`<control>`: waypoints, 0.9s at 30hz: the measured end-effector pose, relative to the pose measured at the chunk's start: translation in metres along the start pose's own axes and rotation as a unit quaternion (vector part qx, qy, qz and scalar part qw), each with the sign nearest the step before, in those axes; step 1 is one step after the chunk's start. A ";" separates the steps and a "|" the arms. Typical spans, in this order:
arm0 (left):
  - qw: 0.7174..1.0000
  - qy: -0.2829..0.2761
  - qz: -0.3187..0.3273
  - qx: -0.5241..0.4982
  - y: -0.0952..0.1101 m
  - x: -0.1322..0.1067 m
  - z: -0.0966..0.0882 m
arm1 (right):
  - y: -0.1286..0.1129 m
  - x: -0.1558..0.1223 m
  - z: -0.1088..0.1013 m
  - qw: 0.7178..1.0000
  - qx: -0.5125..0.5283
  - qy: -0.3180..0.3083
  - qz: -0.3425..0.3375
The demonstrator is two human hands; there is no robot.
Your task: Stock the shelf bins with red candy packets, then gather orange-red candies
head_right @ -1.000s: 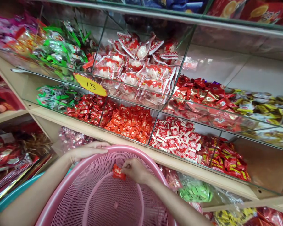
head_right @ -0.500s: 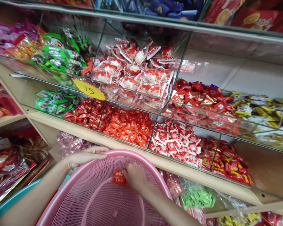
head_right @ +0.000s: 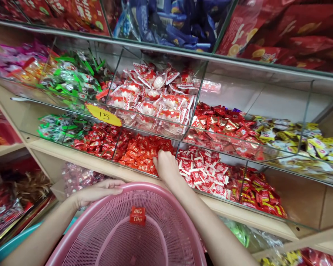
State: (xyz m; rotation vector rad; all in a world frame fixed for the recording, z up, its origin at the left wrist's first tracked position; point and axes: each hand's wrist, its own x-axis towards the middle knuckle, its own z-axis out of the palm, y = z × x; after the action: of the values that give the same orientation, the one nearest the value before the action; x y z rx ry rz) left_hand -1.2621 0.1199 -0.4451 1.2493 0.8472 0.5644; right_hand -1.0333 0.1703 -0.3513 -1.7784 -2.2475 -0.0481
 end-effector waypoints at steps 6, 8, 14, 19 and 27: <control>1.000 -0.011 0.001 0.000 0.000 0.000 0.000 | -0.010 0.007 0.008 0.999 -0.025 -0.012 0.016; 1.000 -0.013 0.005 0.002 -0.001 0.000 -0.001 | -0.011 0.009 0.009 0.999 -0.034 -0.008 0.019; 1.000 -0.013 0.001 0.012 -0.004 0.002 -0.002 | -0.007 0.016 0.013 1.000 -0.006 -0.006 0.024; 1.000 -0.012 0.005 0.016 -0.005 0.003 -0.002 | -0.008 0.000 0.002 0.998 0.054 0.044 -0.013; 1.000 -0.010 0.002 0.018 -0.007 0.004 -0.002 | 0.009 -0.082 0.013 0.918 0.319 -0.167 -0.166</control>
State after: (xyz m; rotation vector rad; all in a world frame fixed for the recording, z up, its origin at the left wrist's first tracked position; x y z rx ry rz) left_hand -1.2619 0.1228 -0.4531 1.2877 0.8422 0.5413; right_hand -1.0099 0.0976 -0.3846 -1.1088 -2.3699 0.8781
